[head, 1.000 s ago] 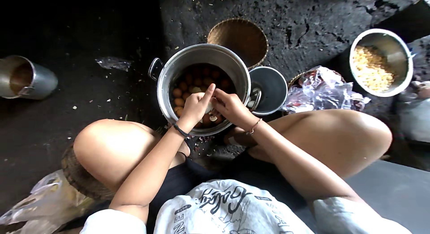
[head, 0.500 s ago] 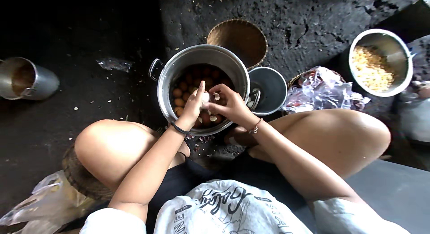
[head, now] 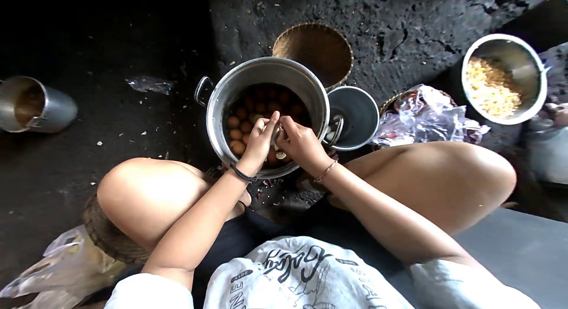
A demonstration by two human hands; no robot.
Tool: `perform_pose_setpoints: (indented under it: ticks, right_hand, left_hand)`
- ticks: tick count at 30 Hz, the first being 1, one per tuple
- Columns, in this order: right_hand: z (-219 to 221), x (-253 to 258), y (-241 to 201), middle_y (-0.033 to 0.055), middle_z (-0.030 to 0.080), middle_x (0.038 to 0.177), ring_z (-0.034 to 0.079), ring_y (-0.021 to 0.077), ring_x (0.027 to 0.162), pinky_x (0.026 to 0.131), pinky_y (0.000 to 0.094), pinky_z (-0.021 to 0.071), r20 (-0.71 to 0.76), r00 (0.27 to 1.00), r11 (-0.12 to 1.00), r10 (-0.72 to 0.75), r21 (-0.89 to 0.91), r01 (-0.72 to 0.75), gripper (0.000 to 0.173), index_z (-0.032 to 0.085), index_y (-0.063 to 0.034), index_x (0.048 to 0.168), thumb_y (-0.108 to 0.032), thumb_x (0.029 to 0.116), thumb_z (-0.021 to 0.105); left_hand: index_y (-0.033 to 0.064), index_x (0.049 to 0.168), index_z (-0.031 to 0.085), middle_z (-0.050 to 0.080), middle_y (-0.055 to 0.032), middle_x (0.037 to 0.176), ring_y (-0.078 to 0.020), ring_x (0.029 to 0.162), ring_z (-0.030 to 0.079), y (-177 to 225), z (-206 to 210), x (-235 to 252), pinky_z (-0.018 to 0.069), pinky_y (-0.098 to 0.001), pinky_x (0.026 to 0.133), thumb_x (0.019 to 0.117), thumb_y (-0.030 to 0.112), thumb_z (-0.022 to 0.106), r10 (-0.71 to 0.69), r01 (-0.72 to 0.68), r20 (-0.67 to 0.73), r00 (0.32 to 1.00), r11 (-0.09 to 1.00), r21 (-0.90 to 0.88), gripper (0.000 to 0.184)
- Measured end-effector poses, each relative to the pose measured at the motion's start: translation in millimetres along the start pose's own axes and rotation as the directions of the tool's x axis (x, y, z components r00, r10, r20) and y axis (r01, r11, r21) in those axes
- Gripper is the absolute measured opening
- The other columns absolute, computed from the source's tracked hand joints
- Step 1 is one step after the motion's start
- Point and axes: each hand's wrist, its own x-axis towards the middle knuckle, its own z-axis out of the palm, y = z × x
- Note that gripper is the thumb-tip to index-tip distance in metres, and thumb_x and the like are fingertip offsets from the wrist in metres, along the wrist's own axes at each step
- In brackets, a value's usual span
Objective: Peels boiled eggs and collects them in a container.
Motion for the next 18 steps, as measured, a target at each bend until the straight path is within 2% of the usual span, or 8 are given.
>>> perform_pose_setpoints:
  ticks: [2, 4, 6, 8, 10, 12, 15, 18]
  right_hand:
    - [0.7, -0.9, 1.2, 0.017, 0.067, 0.086, 0.068, 0.0284, 0.067, 0.061, 0.0435, 0.0582, -0.014, 1.0, 0.999, -0.001, 0.041, 0.001, 0.028, 0.059, 0.0011, 0.119, 0.005, 0.0917, 0.064]
    - [1.0, -1.6, 4.7, 0.0137, 0.065, 0.079, 0.063, 0.0232, 0.059, 0.054, 0.0384, 0.0551, -0.025, 0.999, 0.988, 0.02, 0.156, -0.016, 0.026, 0.059, 0.0, 0.119, 0.004, 0.0939, 0.061]
    - [3.1, -0.3, 11.8, 0.0104, 0.061, 0.069, 0.056, 0.0173, 0.047, 0.043, 0.0322, 0.0504, -0.016, 0.997, 0.949, 0.075, 0.31, -0.066, 0.017, 0.06, -0.003, 0.118, -0.009, 0.1029, 0.055]
    - [-0.5, 6.0, 13.7, 0.0121, 0.065, 0.077, 0.06, 0.0175, 0.05, 0.047, 0.0331, 0.0549, 0.049, 0.99, 0.907, 0.135, 0.395, -0.144, 0.022, 0.061, -0.0047, 0.119, -0.021, 0.1055, 0.058]
    - [-3.3, 10.0, 14.1, 0.0133, 0.067, 0.083, 0.064, 0.0179, 0.055, 0.051, 0.0336, 0.058, 0.08, 0.987, 0.892, 0.139, 0.423, -0.159, 0.022, 0.06, -0.0044, 0.119, -0.021, 0.1053, 0.059]
    - [-3.1, 9.7, 15.2, 0.013, 0.065, 0.081, 0.063, 0.0178, 0.056, 0.052, 0.0333, 0.0581, 0.073, 0.993, 0.903, 0.093, 0.415, -0.115, 0.018, 0.059, -0.0028, 0.118, -0.015, 0.1058, 0.056]
    - [-2.4, 8.4, 15.0, 0.0137, 0.064, 0.08, 0.062, 0.0194, 0.058, 0.054, 0.0354, 0.0558, 0.045, 0.998, 0.94, 0.036, 0.337, -0.049, 0.017, 0.059, 0.0004, 0.118, -0.007, 0.1037, 0.055]
    - [0.5, 5.1, 14.5, 0.012, 0.064, 0.077, 0.062, 0.0188, 0.055, 0.051, 0.0349, 0.0557, 0.026, 0.999, 0.952, 0.036, 0.304, -0.042, 0.015, 0.059, -0.001, 0.116, -0.009, 0.1051, 0.052]
  left_hand:
    - [0.0128, 0.119, 0.058, 0.064, -0.0042, 0.103, -0.0116, 0.09, 0.062, 6.6, 0.3, -12.2, 0.0527, -0.0333, 0.082, 0.1043, 0.056, 0.047, -0.03, 0.03, -0.009, 1.0, 0.998, 0.063, 0.047]
    - [0.0156, 0.119, 0.059, 0.065, -0.0036, 0.105, -0.012, 0.092, 0.062, 11.8, 0.8, -19.4, 0.0527, -0.0349, 0.081, 0.1023, 0.062, 0.045, -0.053, 0.056, -0.023, 0.998, 0.992, 0.114, 0.051]
    - [0.015, 0.124, 0.059, 0.065, -0.0062, 0.118, -0.0159, 0.106, 0.062, 15.1, 0.4, -22.0, 0.0519, -0.0417, 0.091, 0.1018, 0.066, 0.041, -0.063, 0.067, -0.035, 0.997, 0.988, 0.142, 0.058]
    - [0.0133, 0.128, 0.058, 0.062, -0.0084, 0.126, -0.0189, 0.116, 0.059, 16.0, -0.1, -21.3, 0.0481, -0.0465, 0.097, 0.1028, 0.066, 0.038, -0.035, 0.041, -0.037, 0.999, 0.984, 0.175, 0.062]
    - [0.0107, 0.117, 0.06, 0.062, -0.0075, 0.116, -0.0153, 0.108, 0.059, 11.7, -0.2, -13.0, 0.0484, -0.0413, 0.094, 0.1061, 0.058, 0.038, 0.041, -0.033, -0.04, 0.998, 0.98, 0.198, 0.053]
    - [0.0077, 0.109, 0.061, 0.062, -0.0062, 0.105, -0.0119, 0.102, 0.06, 3.0, -1.9, -0.4, 0.0476, -0.0361, 0.094, 0.1088, 0.045, 0.043, 0.115, -0.112, -0.015, 0.993, 0.981, 0.16, 0.041]
    - [0.0069, 0.103, 0.061, 0.059, -0.004, 0.091, -0.011, 0.087, 0.059, -3.2, -3.3, 4.8, 0.0487, -0.033, 0.085, 0.1082, 0.04, 0.048, 0.156, -0.154, -0.001, 0.988, 0.976, 0.155, 0.036]
    - [0.0071, 0.103, 0.06, 0.057, -0.0038, 0.089, -0.0109, 0.084, 0.057, -4.4, -4.6, 5.8, 0.048, -0.0324, 0.082, 0.1082, 0.04, 0.048, 0.153, -0.152, 0.007, 0.988, 0.971, 0.183, 0.036]
